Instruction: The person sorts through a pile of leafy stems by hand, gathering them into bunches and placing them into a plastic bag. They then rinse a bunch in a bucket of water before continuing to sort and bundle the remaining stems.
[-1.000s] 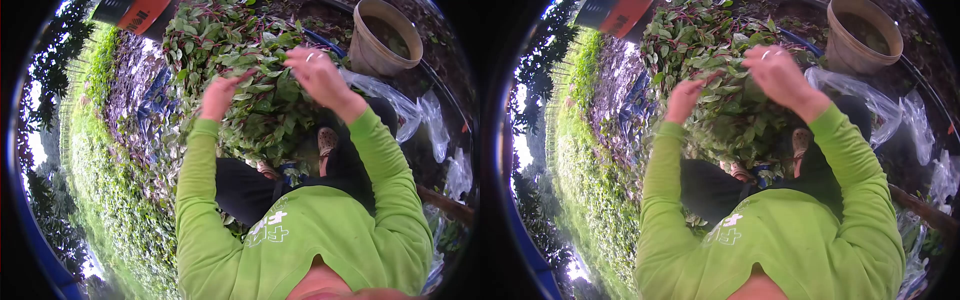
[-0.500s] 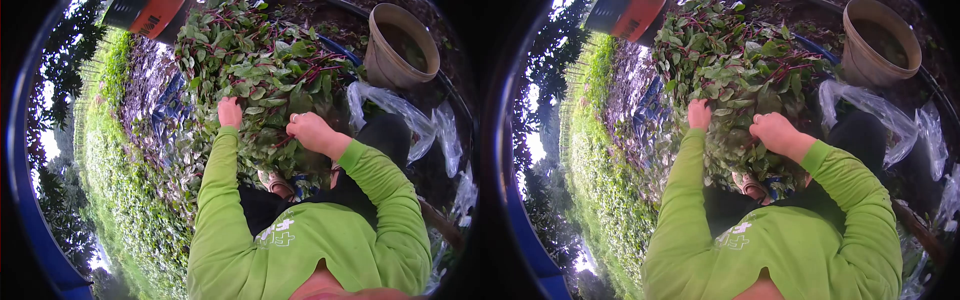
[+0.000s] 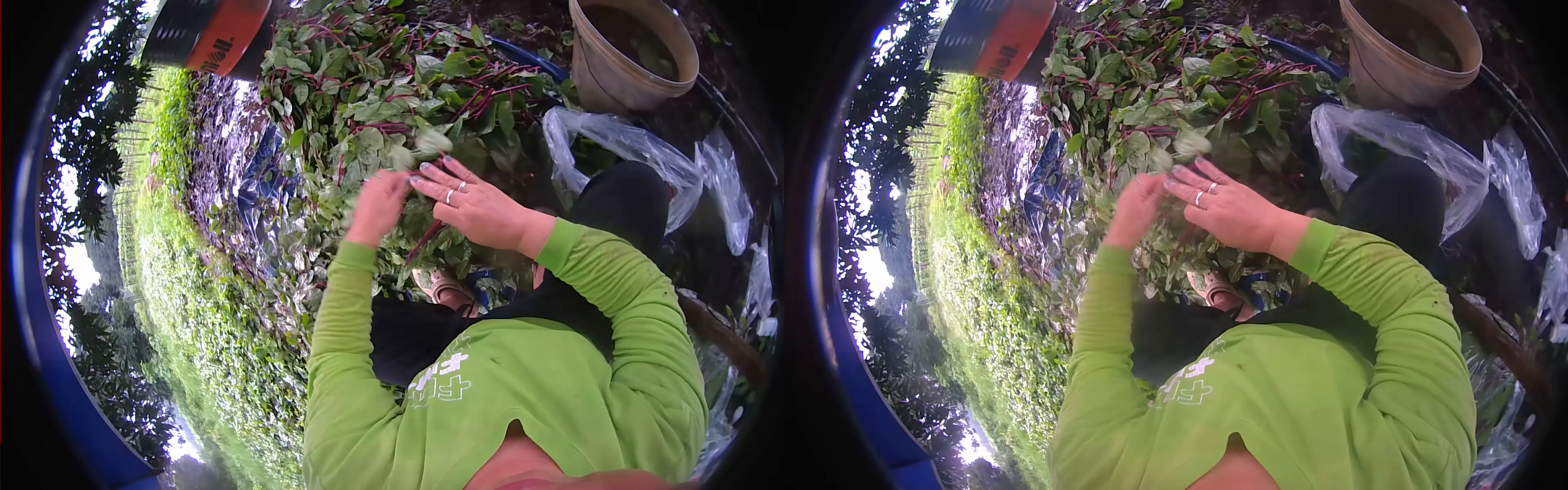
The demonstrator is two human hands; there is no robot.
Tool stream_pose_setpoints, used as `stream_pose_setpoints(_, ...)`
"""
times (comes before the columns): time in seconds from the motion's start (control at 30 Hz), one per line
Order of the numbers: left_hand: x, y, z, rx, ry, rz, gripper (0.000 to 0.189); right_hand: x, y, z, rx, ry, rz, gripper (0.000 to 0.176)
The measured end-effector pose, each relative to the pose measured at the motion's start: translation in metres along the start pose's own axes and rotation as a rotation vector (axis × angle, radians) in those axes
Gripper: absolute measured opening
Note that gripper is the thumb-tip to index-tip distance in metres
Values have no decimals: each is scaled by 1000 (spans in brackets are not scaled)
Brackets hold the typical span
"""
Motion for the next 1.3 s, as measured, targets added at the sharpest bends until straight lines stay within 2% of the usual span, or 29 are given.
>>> stream_pose_setpoints(0.03,27,-6,7,-7,-55,160,27,2,6,4,65,-18,-15,7)
stream_pose_setpoints(0.1,52,31,22,-456,-235,650,26,7,23,16,199,-56,-38,13)
stream_pose_setpoints(0.13,52,37,14,-235,-266,405,24,13,33,21,238,-147,-90,20)
stream_pose_setpoints(0.2,70,31,2,209,-303,-85,21,14,42,32,315,-156,-78,19)
stream_pose_setpoints(0.27,68,9,-32,-19,50,264,18,8,46,40,316,-147,-18,17)
stream_pose_setpoints(0.3,62,17,-54,-142,170,319,20,3,47,45,281,-135,34,15)
stream_pose_setpoints(0.37,58,58,-100,116,229,170,38,-3,49,51,235,-113,104,12)
stream_pose_setpoints(0.47,107,51,-159,38,72,-389,52,-5,52,58,210,-103,121,10)
stream_pose_setpoints(0.57,110,54,-172,-145,-124,-696,62,-7,57,59,210,-123,71,10)
stream_pose_setpoints(0.63,108,33,-182,-91,-62,-802,48,-9,59,63,247,-132,42,9)
stream_pose_setpoints(0.67,100,18,-188,-106,-27,-798,29,-11,60,65,244,-107,40,9)
stream_pose_setpoints(0.77,40,-8,-196,-254,74,-657,19,-18,63,69,274,-103,45,10)
stream_pose_setpoints(0.8,16,-4,-193,-264,94,-618,22,-20,63,70,272,-91,52,10)
stream_pose_setpoints(0.83,-6,-6,-195,-207,157,-635,25,-22,64,72,267,-79,57,10)
stream_pose_setpoints(0.9,-46,2,-194,-116,151,-672,30,-27,64,72,252,-49,36,11)
stream_pose_setpoints(0.97,-71,44,-176,115,267,-692,35,-34,61,67,232,-18,-17,13)
stream_pose_setpoints(1.03,-66,74,-156,266,309,-646,39,-36,54,61,253,-31,-44,18)
stream_pose_setpoints(1.07,-51,83,-146,170,289,-633,42,-35,53,59,245,-32,-31,21)
stream_pose_setpoints(1.1,-29,71,-143,280,289,-741,49,-34,51,59,239,-33,-15,23)
stream_pose_setpoints(1.13,-4,55,-138,324,267,-695,56,-30,51,59,232,-68,4,21)
stream_pose_setpoints(1.17,22,44,-128,241,237,-771,65,-25,50,59,229,-71,8,20)
stream_pose_setpoints(1.2,44,30,-117,130,113,-681,76,-18,50,60,227,-78,13,20)
stream_pose_setpoints(1.3,66,-4,-102,119,221,-186,85,-17,46,65,212,-91,13,17)
Point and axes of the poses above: each hand's wrist, its own z-axis away from the middle knuckle, its own x-axis out of the palm, y = z × x, the point moved 7 cm from there along -z, towards the middle knuckle, and after that the axes turned 2 degrees about x, right-handed, at the moved point
